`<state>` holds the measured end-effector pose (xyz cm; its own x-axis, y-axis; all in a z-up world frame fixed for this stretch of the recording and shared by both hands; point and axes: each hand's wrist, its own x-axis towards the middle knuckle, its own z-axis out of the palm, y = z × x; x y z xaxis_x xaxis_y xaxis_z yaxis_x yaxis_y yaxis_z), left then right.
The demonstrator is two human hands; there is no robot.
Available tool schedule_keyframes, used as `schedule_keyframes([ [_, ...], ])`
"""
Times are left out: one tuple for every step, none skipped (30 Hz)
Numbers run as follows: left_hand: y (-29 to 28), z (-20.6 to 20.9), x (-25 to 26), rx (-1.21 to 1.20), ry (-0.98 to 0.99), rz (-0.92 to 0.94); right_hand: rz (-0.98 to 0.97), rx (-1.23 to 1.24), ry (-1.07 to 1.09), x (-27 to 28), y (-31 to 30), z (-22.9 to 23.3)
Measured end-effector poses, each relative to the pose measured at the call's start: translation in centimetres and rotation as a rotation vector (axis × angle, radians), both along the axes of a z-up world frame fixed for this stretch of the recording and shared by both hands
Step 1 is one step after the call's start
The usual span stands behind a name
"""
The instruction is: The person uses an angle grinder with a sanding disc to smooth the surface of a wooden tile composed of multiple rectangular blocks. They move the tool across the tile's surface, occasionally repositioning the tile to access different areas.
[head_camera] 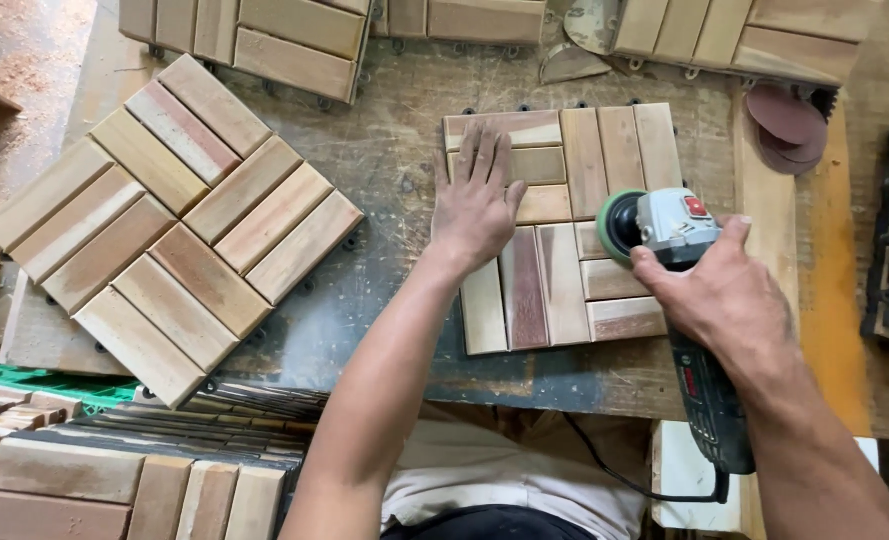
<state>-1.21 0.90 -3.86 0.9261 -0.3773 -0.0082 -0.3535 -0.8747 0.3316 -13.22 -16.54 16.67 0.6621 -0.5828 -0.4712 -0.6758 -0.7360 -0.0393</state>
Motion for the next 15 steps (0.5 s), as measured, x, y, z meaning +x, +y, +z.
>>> schedule_keyframes([
  [-0.1,0.3,-1.0,-0.001,0.003,-0.008,-0.008,-0.001,0.003,0.2,-0.5,0.1],
  [-0.1,0.6,-1.9,0.026,-0.03,-0.012,-0.035,-0.007,-0.014,0.3,-1.0,0.2],
  [0.0,0.9,-2.8,0.053,-0.063,-0.013,-0.059,-0.013,-0.032,0.6,-1.4,0.3],
  [-0.1,0.7,-4.2,0.052,-0.061,-0.017,-0.064,-0.014,-0.03,0.6,-2.2,0.0],
  [-0.1,0.6,-5.3,0.046,-0.161,0.004,-0.088,-0.039,-0.039,0.9,-2.9,-0.3],
  [-0.1,0.5,-6.4,0.04,-0.261,0.027,-0.112,-0.064,-0.048,1.2,-3.6,-0.6],
  [0.0,1.8,-7.3,0.04,-0.259,0.026,-0.113,-0.064,-0.046,1.5,-3.8,-0.4],
  [0.1,3.1,-8.2,0.105,-0.106,-0.008,-0.132,-0.05,-0.057,1.8,-4.0,-0.2],
  [0.2,4.3,-9.1,0.169,0.047,-0.041,-0.151,-0.035,-0.067,2.1,-4.1,0.0],
  [0.2,4.1,-10.0,0.168,0.049,-0.042,-0.151,-0.037,-0.066,2.2,-4.0,-0.3],
  [0.2,4.1,-10.7,0.177,0.024,-0.049,-0.134,-0.044,-0.067,2.5,-3.8,-0.4],
  [0.2,4.0,-11.4,0.185,0.0,-0.056,-0.118,-0.051,-0.069,2.8,-3.6,-0.5],
  [0.2,3.6,-12.0,0.185,0.0,-0.052,-0.113,-0.051,-0.069,3.0,-2.8,-0.1],
  [0.2,3.1,-12.6,0.115,-0.072,-0.033,-0.106,-0.026,-0.06,3.2,-1.9,0.2],
  [0.3,2.6,-13.2,0.048,-0.145,-0.014,-0.099,0.002,-0.051,3.4,-0.9,0.5],
])
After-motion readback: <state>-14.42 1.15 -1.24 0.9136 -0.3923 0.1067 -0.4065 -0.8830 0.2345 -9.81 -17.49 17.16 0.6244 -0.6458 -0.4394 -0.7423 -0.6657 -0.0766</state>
